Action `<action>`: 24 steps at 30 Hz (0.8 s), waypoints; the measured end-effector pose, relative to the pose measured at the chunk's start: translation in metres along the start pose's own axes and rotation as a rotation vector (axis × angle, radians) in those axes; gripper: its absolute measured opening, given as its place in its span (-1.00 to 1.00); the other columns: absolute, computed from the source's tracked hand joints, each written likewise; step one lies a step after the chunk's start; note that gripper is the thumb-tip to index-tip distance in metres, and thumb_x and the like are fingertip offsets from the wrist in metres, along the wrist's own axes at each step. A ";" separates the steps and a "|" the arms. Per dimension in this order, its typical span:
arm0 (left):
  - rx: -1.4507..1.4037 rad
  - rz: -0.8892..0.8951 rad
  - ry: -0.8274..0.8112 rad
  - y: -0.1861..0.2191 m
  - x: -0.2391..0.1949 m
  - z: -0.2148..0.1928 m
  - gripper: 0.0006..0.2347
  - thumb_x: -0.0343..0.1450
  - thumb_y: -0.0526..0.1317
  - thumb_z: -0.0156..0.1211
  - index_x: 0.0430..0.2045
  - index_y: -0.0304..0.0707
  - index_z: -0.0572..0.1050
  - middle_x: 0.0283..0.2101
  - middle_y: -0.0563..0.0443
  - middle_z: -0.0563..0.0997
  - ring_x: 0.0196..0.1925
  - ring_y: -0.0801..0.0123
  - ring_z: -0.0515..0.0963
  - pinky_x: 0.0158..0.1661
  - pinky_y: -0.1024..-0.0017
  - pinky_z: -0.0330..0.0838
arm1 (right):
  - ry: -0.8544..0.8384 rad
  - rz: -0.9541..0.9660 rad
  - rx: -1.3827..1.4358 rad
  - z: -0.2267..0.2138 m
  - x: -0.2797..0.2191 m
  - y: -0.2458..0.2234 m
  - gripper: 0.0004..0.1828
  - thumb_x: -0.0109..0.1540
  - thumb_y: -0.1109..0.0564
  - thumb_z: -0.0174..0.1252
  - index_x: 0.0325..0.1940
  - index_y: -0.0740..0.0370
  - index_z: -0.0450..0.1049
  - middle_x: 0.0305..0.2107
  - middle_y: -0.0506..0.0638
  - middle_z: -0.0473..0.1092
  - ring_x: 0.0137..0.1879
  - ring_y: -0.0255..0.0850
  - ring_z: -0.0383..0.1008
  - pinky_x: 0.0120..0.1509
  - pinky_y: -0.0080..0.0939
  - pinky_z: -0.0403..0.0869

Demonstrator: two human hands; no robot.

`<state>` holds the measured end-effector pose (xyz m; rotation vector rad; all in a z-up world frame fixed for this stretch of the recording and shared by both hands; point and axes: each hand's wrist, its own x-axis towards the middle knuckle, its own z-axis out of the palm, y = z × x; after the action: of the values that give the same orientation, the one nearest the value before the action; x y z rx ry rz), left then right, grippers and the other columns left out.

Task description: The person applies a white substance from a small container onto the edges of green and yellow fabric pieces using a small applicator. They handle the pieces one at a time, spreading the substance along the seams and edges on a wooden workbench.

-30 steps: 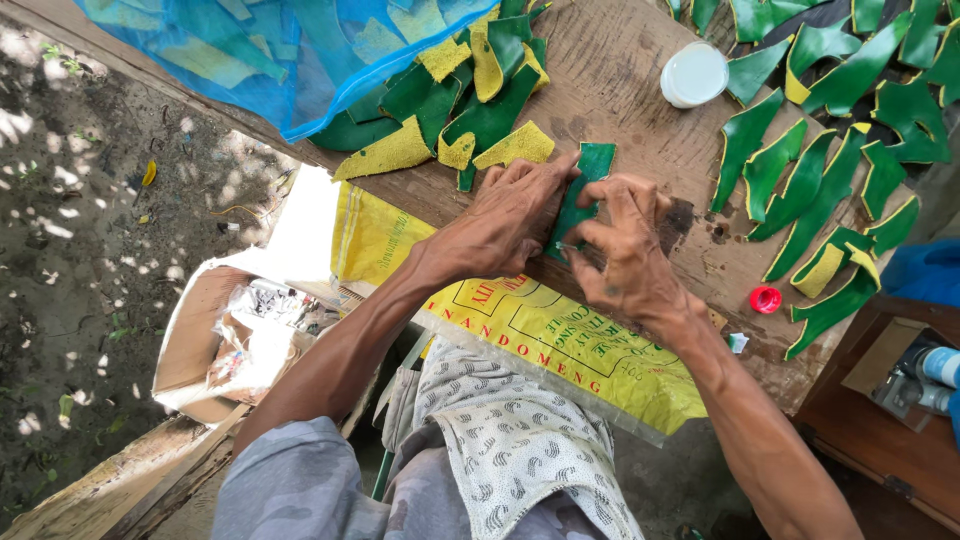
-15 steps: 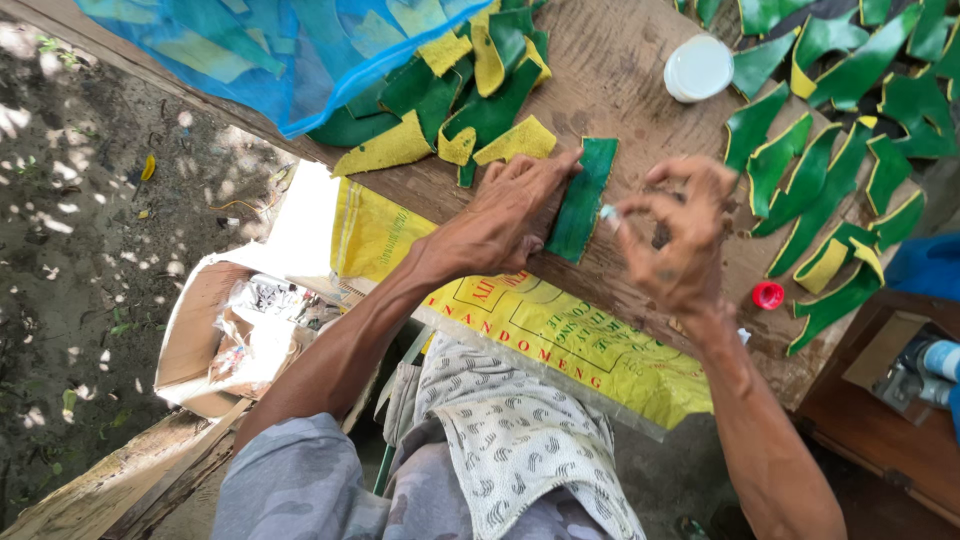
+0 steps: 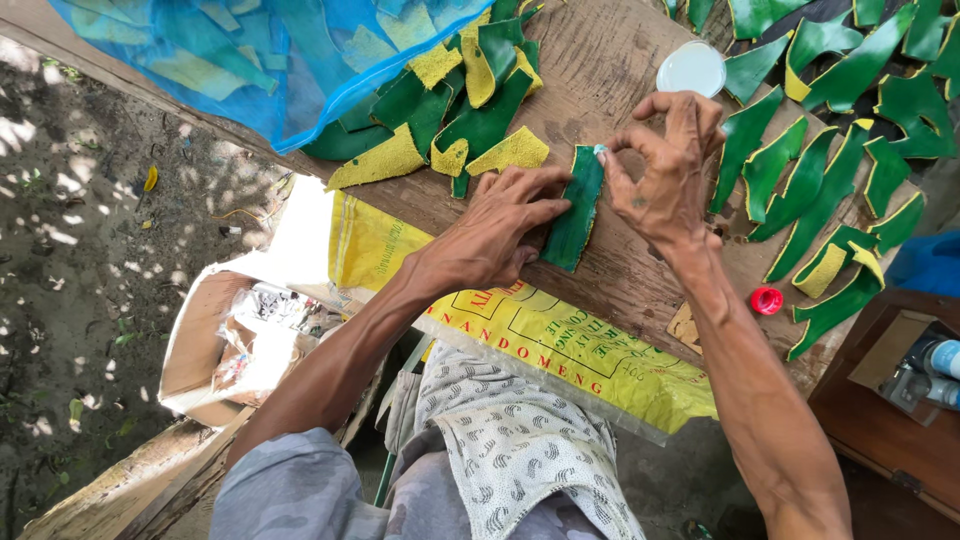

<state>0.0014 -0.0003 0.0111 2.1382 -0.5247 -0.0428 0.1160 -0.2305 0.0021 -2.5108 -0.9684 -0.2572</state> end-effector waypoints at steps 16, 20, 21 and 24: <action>0.013 -0.020 -0.038 0.003 -0.001 -0.003 -0.46 0.09 -0.38 0.40 0.03 -0.29 0.57 0.16 -0.02 0.47 0.27 0.13 0.34 0.24 0.14 0.10 | -0.074 -0.132 0.056 -0.009 -0.016 -0.020 -0.86 0.12 0.10 0.48 -0.39 0.05 0.61 0.02 -0.03 0.33 0.31 -0.03 0.12 0.41 0.07 0.04; 0.014 -0.013 -0.035 0.002 -0.002 -0.002 -0.48 0.11 -0.38 0.41 0.03 -0.29 0.57 0.16 -0.01 0.47 0.28 0.14 0.35 0.25 0.14 0.10 | 0.043 -0.072 -0.016 0.018 -0.006 -0.002 -0.77 0.28 0.05 0.51 -0.38 0.07 0.60 0.01 -0.04 0.33 0.33 -0.06 0.12 0.45 0.02 0.05; 0.019 -0.011 -0.034 0.002 -0.002 -0.002 -0.49 0.12 -0.37 0.42 0.02 -0.28 0.57 0.16 0.00 0.48 0.28 0.15 0.35 0.26 0.14 0.10 | 0.064 -0.039 -0.002 0.018 -0.002 0.004 -0.82 0.25 0.07 0.49 -0.36 0.06 0.61 0.01 -0.06 0.33 0.32 -0.07 0.12 0.46 0.02 0.06; 0.013 -0.016 -0.029 0.002 -0.003 -0.003 -0.48 0.11 -0.38 0.40 0.03 -0.28 0.57 0.15 0.00 0.48 0.27 0.16 0.36 0.25 0.16 0.12 | 0.077 0.011 0.039 0.006 0.002 0.004 -0.89 0.21 0.12 0.47 -0.31 0.06 0.62 0.02 -0.07 0.32 0.31 -0.07 0.13 0.46 0.01 0.07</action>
<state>-0.0009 0.0023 0.0143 2.1572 -0.5268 -0.0797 0.1204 -0.2294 -0.0044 -2.4512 -0.9197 -0.3254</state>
